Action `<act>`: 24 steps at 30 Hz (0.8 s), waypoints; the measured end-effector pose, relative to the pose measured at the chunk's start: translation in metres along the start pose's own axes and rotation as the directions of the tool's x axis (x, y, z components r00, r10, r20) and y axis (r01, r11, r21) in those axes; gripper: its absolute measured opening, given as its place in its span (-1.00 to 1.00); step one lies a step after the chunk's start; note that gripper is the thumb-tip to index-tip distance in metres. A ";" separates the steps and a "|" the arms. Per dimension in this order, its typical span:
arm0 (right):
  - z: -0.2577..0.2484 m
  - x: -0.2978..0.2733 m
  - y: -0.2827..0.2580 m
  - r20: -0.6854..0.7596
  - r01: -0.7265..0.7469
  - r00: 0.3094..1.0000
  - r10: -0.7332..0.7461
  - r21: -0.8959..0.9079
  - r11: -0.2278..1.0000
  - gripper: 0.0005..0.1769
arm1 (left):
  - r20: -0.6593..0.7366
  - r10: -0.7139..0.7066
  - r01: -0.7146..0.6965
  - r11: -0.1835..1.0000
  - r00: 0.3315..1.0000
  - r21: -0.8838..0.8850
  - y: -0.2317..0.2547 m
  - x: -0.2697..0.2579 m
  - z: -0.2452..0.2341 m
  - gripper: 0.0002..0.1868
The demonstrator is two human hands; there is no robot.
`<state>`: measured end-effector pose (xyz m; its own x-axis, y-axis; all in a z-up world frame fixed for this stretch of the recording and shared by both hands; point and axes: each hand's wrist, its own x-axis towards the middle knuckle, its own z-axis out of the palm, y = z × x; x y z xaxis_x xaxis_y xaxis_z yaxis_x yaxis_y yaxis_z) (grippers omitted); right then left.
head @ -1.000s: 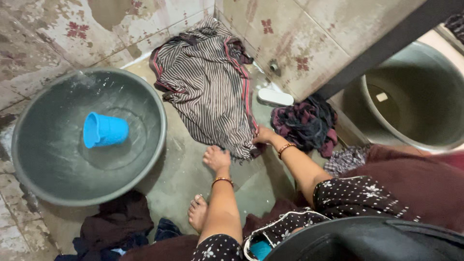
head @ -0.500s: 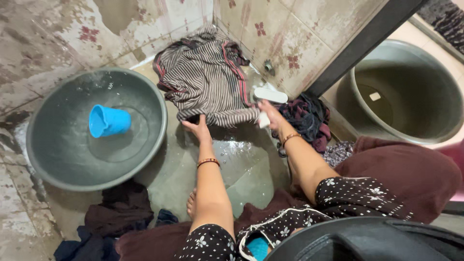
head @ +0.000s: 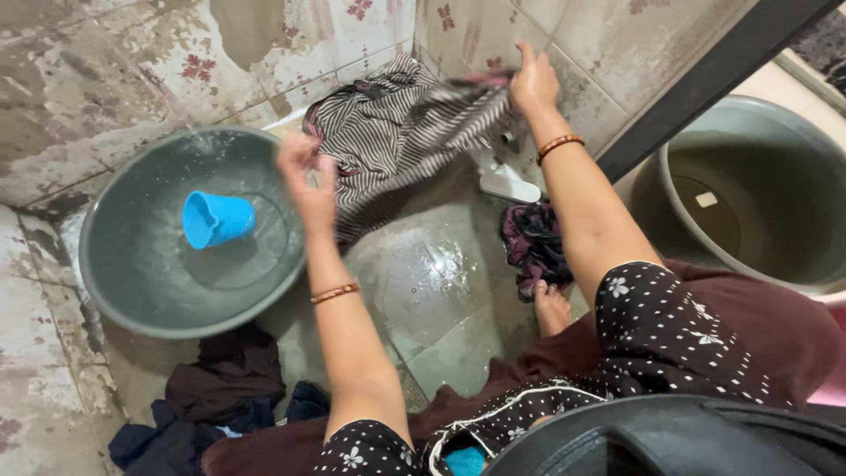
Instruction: The person washes clothes by hand while sitting on a tiled floor, applying a soap bar to the fabric and scrubbing it before rinsing with water poured from a small cup.
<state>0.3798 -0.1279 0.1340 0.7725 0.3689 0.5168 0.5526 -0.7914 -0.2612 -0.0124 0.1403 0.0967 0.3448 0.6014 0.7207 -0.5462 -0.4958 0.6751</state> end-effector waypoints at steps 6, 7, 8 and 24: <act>0.087 -0.094 -0.022 0.341 0.102 0.934 -0.111 0.044 0.994 -0.54 | 0.169 -0.704 0.209 0.417 0.690 0.885 -0.099 -0.150 0.020 -0.24; 0.103 -0.114 -0.021 0.307 0.280 0.889 -0.341 0.225 0.933 -0.53 | 0.084 -0.792 0.222 0.269 0.604 0.937 -0.108 -0.168 0.012 -0.16; 0.121 -0.135 -0.028 0.383 0.305 0.858 -0.342 0.154 0.940 -0.45 | -0.015 -0.856 0.220 0.116 0.517 0.968 -0.115 -0.181 0.006 -0.08; 0.182 -0.206 -0.042 0.780 0.158 0.625 -0.025 -0.095 0.983 -0.64 | 0.045 -0.948 -0.489 0.203 -0.315 0.849 -0.138 -0.251 0.039 -0.67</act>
<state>0.2544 -0.0820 -0.1101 0.7130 0.6309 -0.3060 0.6357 -0.7657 -0.0976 0.0061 0.0332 -0.1710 0.4434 0.2520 -0.8602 0.3683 -0.9261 -0.0815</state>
